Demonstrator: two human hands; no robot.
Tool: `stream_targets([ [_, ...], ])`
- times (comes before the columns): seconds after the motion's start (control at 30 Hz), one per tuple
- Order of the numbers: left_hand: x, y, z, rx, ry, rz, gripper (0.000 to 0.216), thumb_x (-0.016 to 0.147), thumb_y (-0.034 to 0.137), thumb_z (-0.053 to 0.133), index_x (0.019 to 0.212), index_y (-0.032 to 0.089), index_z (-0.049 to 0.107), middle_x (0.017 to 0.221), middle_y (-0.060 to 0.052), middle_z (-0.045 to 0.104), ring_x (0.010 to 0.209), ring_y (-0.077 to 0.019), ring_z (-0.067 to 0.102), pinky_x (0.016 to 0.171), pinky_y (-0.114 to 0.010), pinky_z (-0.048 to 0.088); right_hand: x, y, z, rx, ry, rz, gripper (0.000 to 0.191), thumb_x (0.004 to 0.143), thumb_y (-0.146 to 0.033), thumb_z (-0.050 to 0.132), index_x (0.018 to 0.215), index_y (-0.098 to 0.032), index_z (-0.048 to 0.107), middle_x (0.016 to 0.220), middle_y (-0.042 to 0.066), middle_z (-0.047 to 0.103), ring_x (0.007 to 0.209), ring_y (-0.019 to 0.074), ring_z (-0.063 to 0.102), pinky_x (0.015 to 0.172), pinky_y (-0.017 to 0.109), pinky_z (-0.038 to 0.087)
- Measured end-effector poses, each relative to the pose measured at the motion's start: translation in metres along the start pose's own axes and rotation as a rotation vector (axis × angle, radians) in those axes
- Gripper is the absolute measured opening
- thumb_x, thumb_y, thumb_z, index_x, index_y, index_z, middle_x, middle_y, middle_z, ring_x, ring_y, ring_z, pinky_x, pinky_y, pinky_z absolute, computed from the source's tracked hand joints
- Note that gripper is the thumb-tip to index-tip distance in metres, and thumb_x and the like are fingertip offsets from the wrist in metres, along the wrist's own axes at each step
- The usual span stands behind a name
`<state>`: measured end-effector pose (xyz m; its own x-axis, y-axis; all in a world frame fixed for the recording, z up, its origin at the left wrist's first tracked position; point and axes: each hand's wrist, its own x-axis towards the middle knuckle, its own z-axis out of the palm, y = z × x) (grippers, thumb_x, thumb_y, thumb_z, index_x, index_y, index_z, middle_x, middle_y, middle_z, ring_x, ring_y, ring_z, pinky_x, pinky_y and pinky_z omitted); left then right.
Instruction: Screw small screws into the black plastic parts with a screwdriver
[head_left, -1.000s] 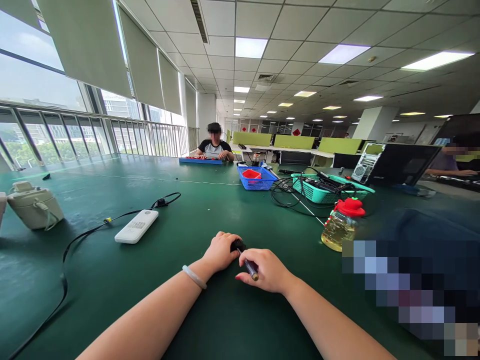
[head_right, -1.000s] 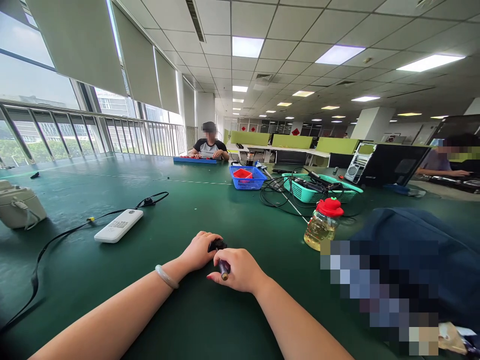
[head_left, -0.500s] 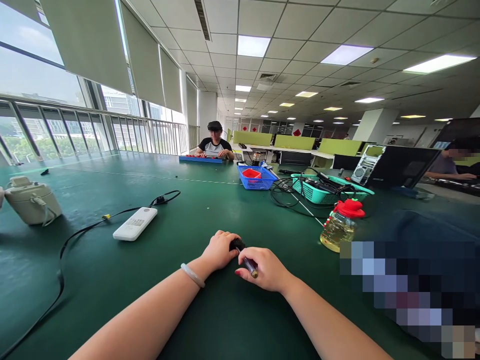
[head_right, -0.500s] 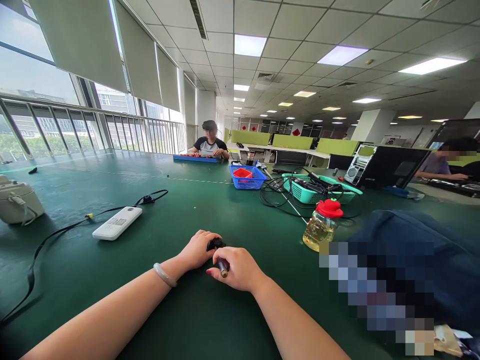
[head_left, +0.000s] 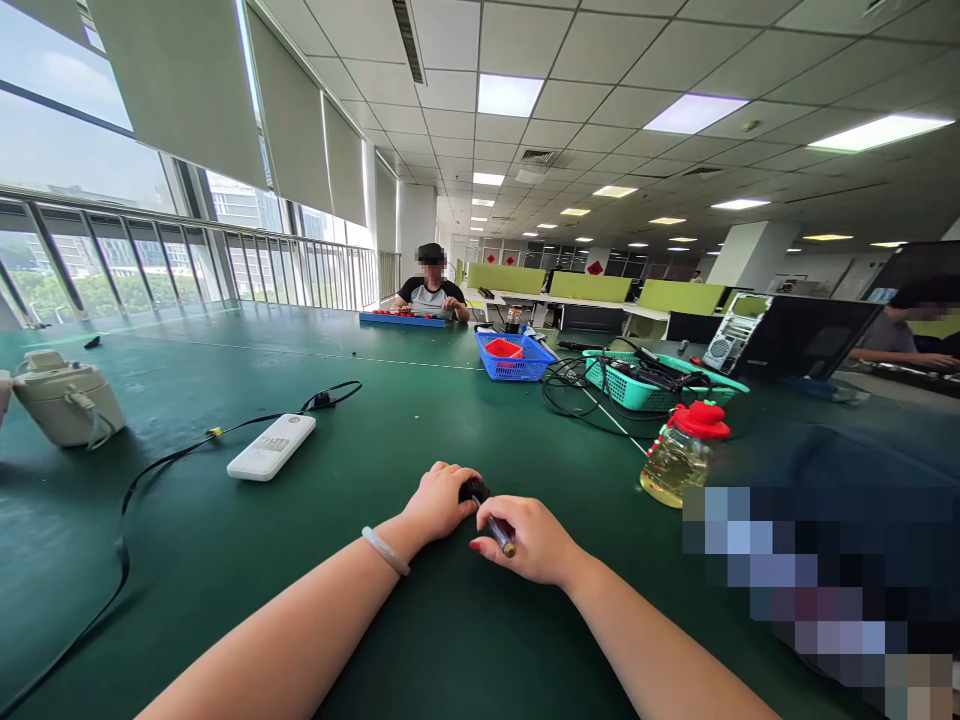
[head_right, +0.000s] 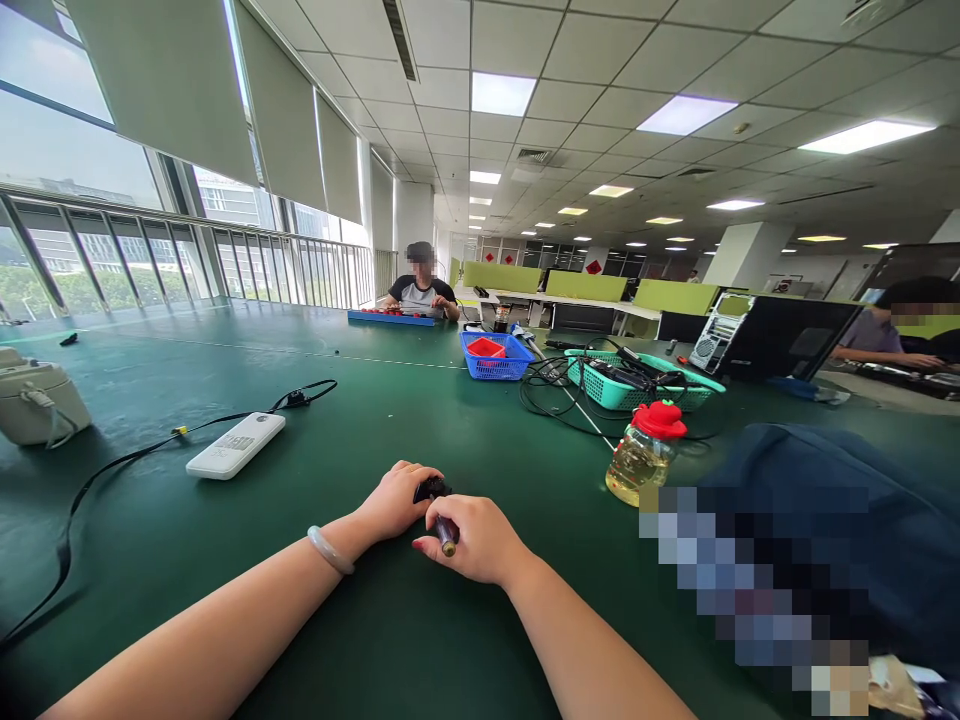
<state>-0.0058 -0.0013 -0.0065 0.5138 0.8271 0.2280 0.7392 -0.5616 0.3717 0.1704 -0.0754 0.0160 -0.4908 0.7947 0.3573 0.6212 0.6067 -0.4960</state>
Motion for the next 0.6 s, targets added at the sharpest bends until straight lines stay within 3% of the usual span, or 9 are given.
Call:
stream_targets([
  [0.6,0.0007,-0.0005,0.0011,0.002,0.000,0.003,0.038,0.079,0.023,0.063,0.116,0.024,0.065,0.114,-0.005,0.070,0.111,-0.0279,0.055,0.098,-0.041,0.045,0.0005,-0.0022,-0.0005,-0.020,-0.004,-0.005,0.021,0.083,-0.041,0.066,0.078,-0.021,0.060,0.068,-0.003,0.056,0.059,0.0113,0.047,0.058,0.023,0.035],
])
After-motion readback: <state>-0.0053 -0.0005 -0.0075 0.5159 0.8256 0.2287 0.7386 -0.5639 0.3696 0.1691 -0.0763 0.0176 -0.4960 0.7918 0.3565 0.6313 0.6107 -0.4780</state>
